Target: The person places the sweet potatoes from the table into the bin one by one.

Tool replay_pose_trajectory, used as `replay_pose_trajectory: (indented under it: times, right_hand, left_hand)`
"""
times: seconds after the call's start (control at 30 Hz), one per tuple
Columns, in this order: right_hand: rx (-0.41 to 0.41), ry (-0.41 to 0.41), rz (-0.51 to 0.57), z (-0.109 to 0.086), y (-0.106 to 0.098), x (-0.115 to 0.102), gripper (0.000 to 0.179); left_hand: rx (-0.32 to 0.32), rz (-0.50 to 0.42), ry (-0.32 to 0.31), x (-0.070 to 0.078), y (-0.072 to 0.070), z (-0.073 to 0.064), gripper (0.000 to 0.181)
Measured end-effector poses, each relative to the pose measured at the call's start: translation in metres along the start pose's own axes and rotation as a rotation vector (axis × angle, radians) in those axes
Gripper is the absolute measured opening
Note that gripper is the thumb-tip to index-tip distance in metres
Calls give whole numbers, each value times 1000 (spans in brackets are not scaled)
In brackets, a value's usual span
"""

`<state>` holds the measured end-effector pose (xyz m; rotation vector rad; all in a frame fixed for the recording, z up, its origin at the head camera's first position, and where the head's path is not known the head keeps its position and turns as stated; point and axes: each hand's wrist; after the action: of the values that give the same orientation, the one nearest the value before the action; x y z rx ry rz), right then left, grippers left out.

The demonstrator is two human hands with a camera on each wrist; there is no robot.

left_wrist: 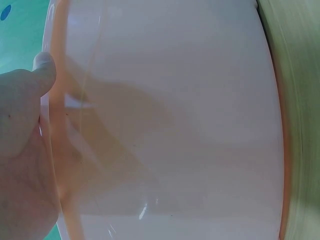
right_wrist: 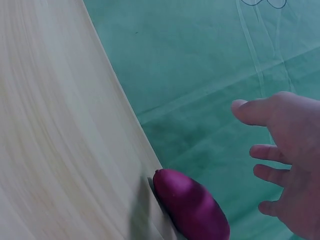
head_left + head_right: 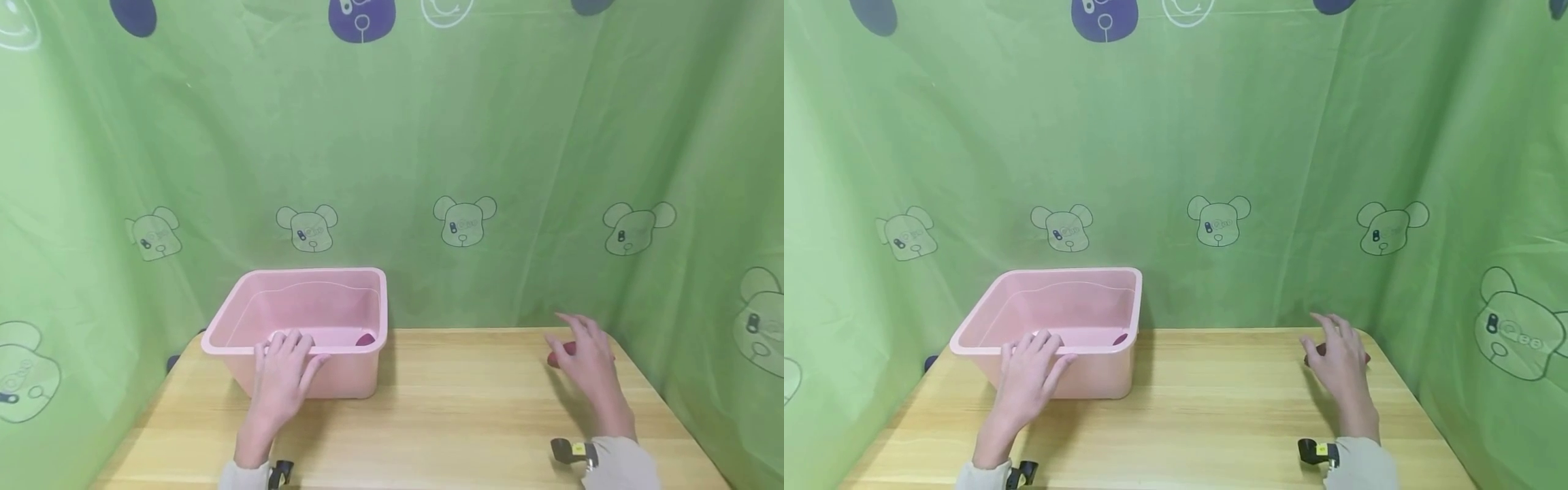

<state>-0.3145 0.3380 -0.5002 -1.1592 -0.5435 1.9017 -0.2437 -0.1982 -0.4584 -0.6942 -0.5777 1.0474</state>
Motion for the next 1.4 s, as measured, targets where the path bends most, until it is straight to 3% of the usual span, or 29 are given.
replay_pose_trajectory:
  times: [0.17,0.4,0.97,1.4]
  right_hand:
    - [-31,0,-7,-6,-2,11,59]
    - [-87,52,21,1,5,7,62]
    - [-96,89,-6,-1,-9,7,69]
    - [-119,112,-25,-6,-13,13,70]
  left_hand:
    - [-15,-16,-5,2,2,-2,31]
    - [4,3,-20,-6,-8,-3,30]
    - [-3,-53,4,-3,-10,8,31]
    - [-9,-87,8,0,-11,5,28]
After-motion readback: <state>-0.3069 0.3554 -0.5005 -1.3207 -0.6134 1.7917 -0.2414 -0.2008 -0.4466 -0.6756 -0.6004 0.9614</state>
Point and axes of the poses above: each hand's wrist, its own z-axis towards the middle knuckle, its own y-axis out of the palm, x = y × z, and after that the axes turned 2 degrees about y, right-handed
